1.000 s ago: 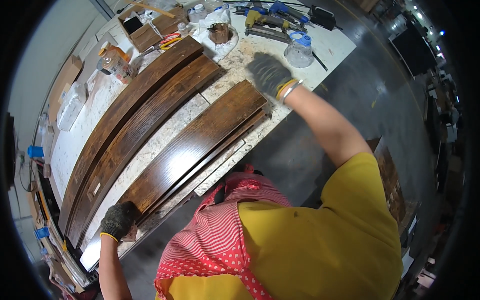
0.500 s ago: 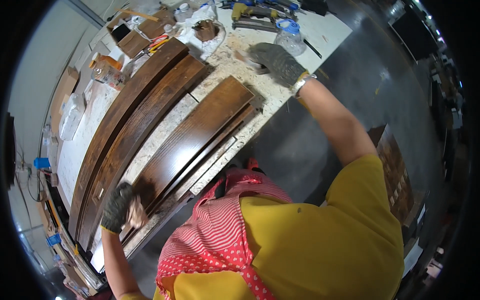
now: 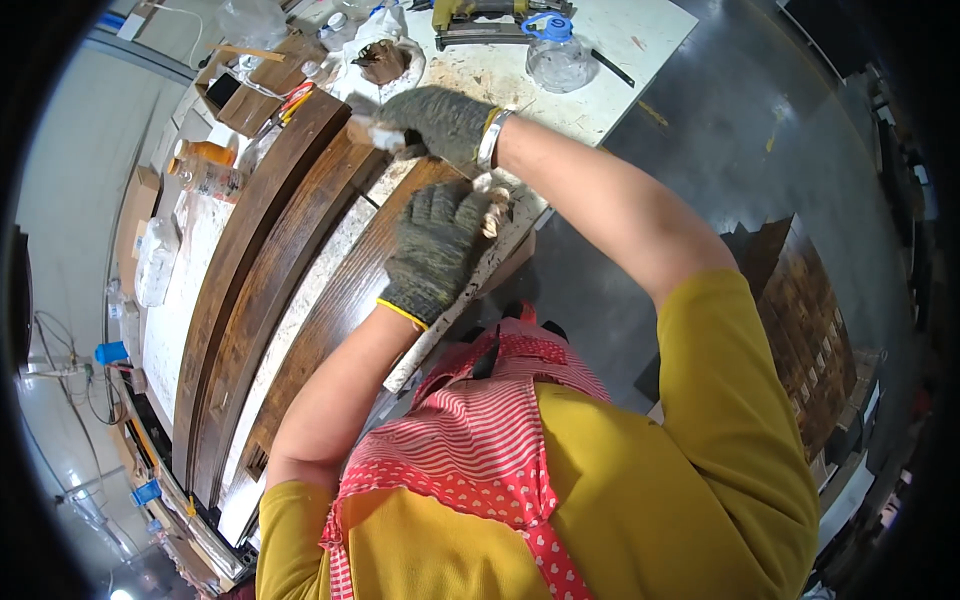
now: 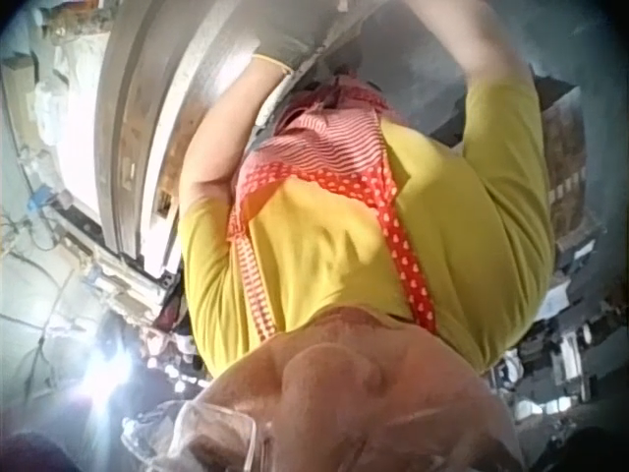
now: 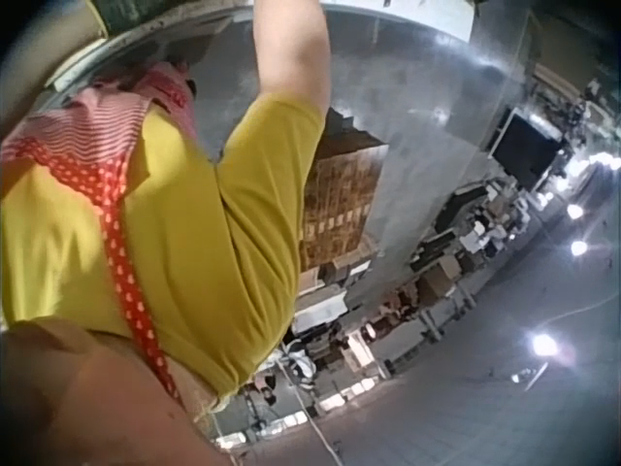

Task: The person wipes long wooden planks using a small cloth, moving the cloth along the length and edges of each plank.

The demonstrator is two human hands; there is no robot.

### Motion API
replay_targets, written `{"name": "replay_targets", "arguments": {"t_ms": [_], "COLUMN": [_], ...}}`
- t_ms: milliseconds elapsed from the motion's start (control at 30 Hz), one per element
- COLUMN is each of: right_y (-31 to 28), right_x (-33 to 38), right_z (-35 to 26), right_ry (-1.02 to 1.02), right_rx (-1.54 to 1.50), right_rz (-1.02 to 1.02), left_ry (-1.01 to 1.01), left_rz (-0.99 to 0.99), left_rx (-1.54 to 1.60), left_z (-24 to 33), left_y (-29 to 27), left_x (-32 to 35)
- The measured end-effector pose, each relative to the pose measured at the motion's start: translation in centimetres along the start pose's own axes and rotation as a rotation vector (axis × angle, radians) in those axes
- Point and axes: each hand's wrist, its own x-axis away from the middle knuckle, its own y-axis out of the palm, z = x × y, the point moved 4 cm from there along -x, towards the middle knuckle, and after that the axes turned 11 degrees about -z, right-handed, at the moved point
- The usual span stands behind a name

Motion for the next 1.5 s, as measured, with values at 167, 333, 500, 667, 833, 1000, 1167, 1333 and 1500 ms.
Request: {"name": "replay_targets", "arguments": {"t_ms": [167,333,500,667,833,1000,1167,1333,1500], "right_y": [1.3,0.4,0.8,2.5,3.5,1.3,3.5,4.7,8.5], "right_x": [-0.7,-0.3,-0.7,-0.4,-0.2,0.2,0.7,-0.4,-1.4], "right_z": [2.5,2.7,2.2,2.1,2.0,4.6,3.5,3.0,4.7], "right_ry": [-0.080,-0.009,-0.283,-0.035,0.081,-0.195,-0.538,-0.037,-0.097], "right_rx": [0.223,0.206,1.009,0.443,0.747,0.774,1.008,0.588,0.201], "right_rz": [-0.040,-0.087,-0.138,-0.055,0.053,-0.014,0.012,0.099,0.122], "left_ry": [0.052,-0.256,-0.140,-0.047,-0.326,-0.373,-0.785,-1.206,-0.863], "left_rz": [-0.165,-0.061,0.018,0.068,0.068,0.087,-0.070,0.376,0.284], "left_rx": [0.109,0.417,0.091,0.491,0.259,0.058,0.068,0.311,0.170], "left_z": [2.8,-0.1,-1.5,1.3,-0.9,0.0,0.6,0.6,-0.8], "left_y": [0.2,-4.6,-2.2,-1.9,-3.1,-1.8,-5.1,-8.0,-9.5], "left_x": [2.5,2.8,3.0,9.4,7.4,10.2,20.3,35.4,25.1]}}
